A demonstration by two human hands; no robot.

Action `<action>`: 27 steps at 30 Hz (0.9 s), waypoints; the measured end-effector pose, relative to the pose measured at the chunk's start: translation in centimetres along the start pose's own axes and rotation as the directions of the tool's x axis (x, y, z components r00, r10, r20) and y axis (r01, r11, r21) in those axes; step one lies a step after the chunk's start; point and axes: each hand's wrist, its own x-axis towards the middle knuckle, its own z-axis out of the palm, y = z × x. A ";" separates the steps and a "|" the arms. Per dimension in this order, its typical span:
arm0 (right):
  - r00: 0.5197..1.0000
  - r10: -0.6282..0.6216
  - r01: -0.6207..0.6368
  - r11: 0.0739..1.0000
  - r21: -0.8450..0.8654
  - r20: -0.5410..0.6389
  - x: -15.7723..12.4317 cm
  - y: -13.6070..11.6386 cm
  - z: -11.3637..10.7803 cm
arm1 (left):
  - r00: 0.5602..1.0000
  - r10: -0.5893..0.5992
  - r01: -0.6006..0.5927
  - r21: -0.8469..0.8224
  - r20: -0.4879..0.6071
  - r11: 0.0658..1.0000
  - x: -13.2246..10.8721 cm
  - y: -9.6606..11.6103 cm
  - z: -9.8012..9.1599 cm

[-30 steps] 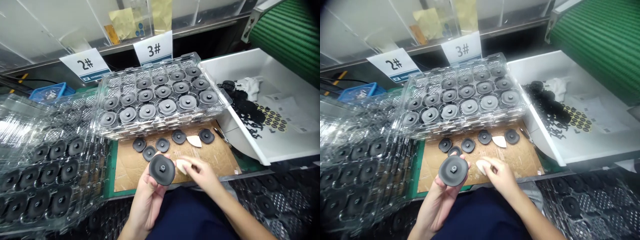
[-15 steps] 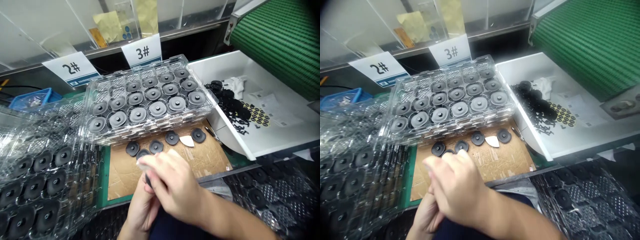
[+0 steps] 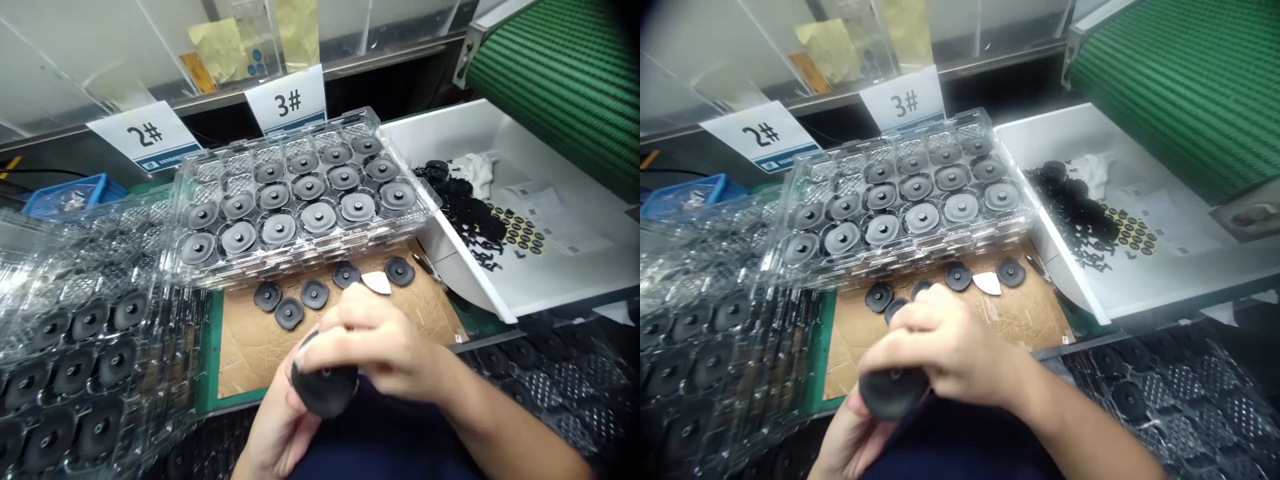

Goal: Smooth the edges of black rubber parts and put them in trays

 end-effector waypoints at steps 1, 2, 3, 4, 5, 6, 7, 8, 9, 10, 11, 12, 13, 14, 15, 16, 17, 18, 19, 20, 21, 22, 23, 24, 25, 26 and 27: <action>0.997 0.068 -0.067 0.997 0.032 -0.047 -0.2 0.8 0.3 | 1.000 -0.010 0.010 -0.011 -0.002 1.000 -0.2 0.1 -0.2; 0.978 0.181 -0.177 0.983 0.053 -0.103 -0.7 1.5 0.7 | 1.000 -0.020 0.020 -0.025 0.004 0.999 -0.4 0.1 -0.4; 0.939 0.313 -0.305 0.949 0.078 -0.142 -1.5 2.2 1.3 | 0.999 -0.026 0.028 -0.051 0.022 0.998 -0.6 0.2 -0.5; 0.888 0.433 -0.420 0.901 0.112 -0.155 -2.5 2.9 1.9 | 0.998 -0.030 0.034 -0.074 0.048 0.997 -0.7 0.2 -0.7; 0.835 0.532 -0.515 0.845 0.143 -0.137 -3.7 3.4 2.7 | 0.996 -0.033 0.040 -0.093 0.079 0.995 -0.8 0.3 -0.9; 0.786 0.609 -0.591 0.790 0.162 -0.102 -4.9 3.8 3.6 | 0.993 -0.038 0.049 -0.105 0.108 0.993 -0.8 0.3 -1.0; 0.750 0.659 -0.643 0.747 0.168 -0.061 -6.2 4.1 4.4 | 0.991 -0.043 0.058 -0.113 0.129 0.992 -0.8 0.3 -1.1; 0.726 0.687 -0.674 0.719 0.168 -0.024 -7.4 4.3 5.3 | 0.989 -0.041 0.059 -0.121 0.142 0.991 -0.8 0.3 -1.2; 0.716 0.698 -0.689 0.705 0.168 0.007 -8.4 4.4 6.0 | 0.988 -0.037 0.057 -0.129 0.152 0.990 -0.7 0.3 -1.3; 0.711 0.703 -0.697 0.697 0.170 0.031 -9.3 4.3 6.7 | 0.986 -0.033 0.056 -0.135 0.164 0.989 -0.7 0.3 -1.4; 0.704 0.708 -0.704 0.688 0.175 0.051 -9.8 4.3 7.2 | 0.983 -0.033 0.058 -0.137 0.178 0.989 -0.6 0.3 -1.6; 0.698 0.713 -0.711 0.680 0.179 0.063 -10.2 4.3 7.5 | 0.981 -0.037 0.064 -0.136 0.192 0.989 -0.6 0.3 -1.7; 0.691 0.720 -0.718 0.672 0.182 0.064 -10.3 4.2 7.7 | 0.978 -0.047 0.074 -0.130 0.204 0.989 -0.5 0.3 -1.8; 0.683 0.729 -0.724 0.665 0.182 0.053 -10.3 4.3 7.8 | 0.975 -0.061 0.088 -0.123 0.212 0.988 -0.5 0.3 -1.9; 0.674 0.738 -0.730 0.659 0.181 0.034 -10.1 4.5 7.8 | 0.973 -0.078 0.105 -0.117 0.216 0.988 -0.4 0.3 -1.9; 0.666 0.745 -0.735 0.655 0.178 0.009 -9.9 4.7 7.7 | 0.972 -0.094 0.120 -0.113 0.216 0.986 -0.3 0.3 -1.9; 0.660 0.751 -0.737 0.652 0.175 -0.019 -9.7 5.0 7.6 | 0.971 -0.104 0.130 -0.111 0.218 0.985 -0.3 0.3 -1.9; 0.656 0.754 -0.738 0.653 0.172 -0.046 -9.6 5.4 7.6 | 0.969 -0.108 0.135 -0.113 0.222 0.984 -0.2 0.3 -1.7; 0.654 0.753 -0.737 0.655 0.168 -0.069 -9.5 5.8 7.6 | 0.968 -0.107 0.136 -0.118 0.228 0.984 -0.1 0.2 -1.6; 0.654 0.751 -0.735 0.659 0.162 -0.090 -9.5 6.1 7.6 | 0.966 -0.105 0.137 -0.124 0.236 0.983 0.0 0.2 -1.4; 0.653 0.749 -0.733 0.663 0.153 -0.115 -9.6 6.4 7.7 | 0.964 -0.106 0.141 -0.131 0.244 0.981 0.1 0.1 -1.2; 0.651 0.745 -0.732 0.667 0.141 -0.145 -9.7 6.5 7.7 | 0.962 -0.110 0.149 -0.141 0.251 0.979 0.3 0.0 -1.1; 0.650 0.739 -0.729 0.672 0.127 -0.180 -9.8 6.5 7.6 | 0.960 -0.119 0.161 -0.151 0.254 0.975 0.4 -0.1 -0.9; 0.650 0.728 -0.724 0.681 0.114 -0.218 -9.9 6.2 7.4 | 0.959 -0.130 0.173 -0.158 0.252 0.972 0.5 -0.2 -0.8; 0.654 0.712 -0.714 0.692 0.102 -0.253 -10.0 5.7 7.0 | 0.960 -0.140 0.181 -0.158 0.243 0.971 0.6 -0.3 -0.7; 0.671 0.689 -0.693 0.714 0.098 -0.273 -10.0 5.1 6.4 | 0.962 -0.152 0.189 -0.149 0.228 0.971 0.7 -0.5 -0.7; 0.703 0.657 -0.657 0.746 0.105 -0.271 -9.9 4.2 5.7 | 0.964 -0.168 0.197 -0.133 0.205 0.971 0.9 -0.7 -0.6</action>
